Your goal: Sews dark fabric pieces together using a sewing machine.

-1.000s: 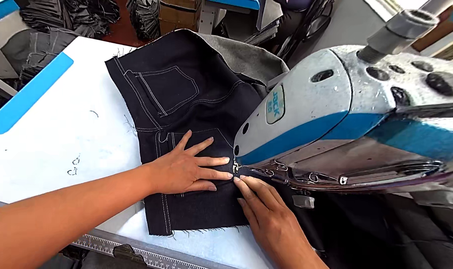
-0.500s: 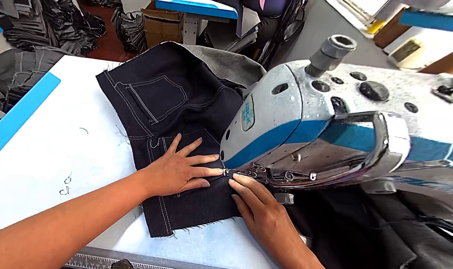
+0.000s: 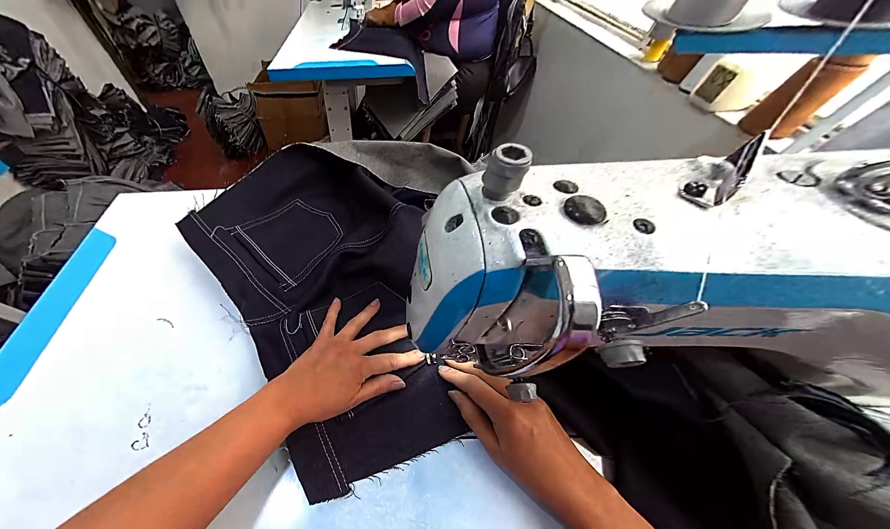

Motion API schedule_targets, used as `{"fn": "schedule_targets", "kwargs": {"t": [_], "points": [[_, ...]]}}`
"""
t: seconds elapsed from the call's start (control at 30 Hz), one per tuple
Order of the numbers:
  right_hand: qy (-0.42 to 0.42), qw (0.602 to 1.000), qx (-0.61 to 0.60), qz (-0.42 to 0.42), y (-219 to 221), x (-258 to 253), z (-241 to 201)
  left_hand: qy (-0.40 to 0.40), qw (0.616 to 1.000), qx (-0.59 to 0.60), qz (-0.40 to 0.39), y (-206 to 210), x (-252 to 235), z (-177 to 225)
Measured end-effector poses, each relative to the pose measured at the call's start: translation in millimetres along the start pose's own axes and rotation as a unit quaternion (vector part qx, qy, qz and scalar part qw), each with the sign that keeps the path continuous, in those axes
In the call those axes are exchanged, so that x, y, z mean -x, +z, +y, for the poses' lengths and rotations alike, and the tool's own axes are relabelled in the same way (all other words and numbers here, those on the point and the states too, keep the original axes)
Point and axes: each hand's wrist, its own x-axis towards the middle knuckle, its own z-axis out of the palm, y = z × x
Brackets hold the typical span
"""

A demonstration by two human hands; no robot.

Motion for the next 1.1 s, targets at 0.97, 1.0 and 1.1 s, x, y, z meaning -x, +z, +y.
{"fn": "schedule_targets", "kwargs": {"t": [0.97,1.0,1.1], "points": [[0.068,0.976,-0.163,0.129,-18.6,-11.6,7.0,-0.014,1.000,0.000,-0.011,-0.8,0.4,1.0],[0.077,0.973,-0.169,0.139,-17.9,-12.6,7.6,-0.015,1.000,-0.003,-0.011,-0.6,0.4,0.9],[0.090,0.973,-0.150,0.154,-16.2,-17.1,9.9,-0.016,1.000,-0.005,-0.013,0.8,0.2,0.7]]}}
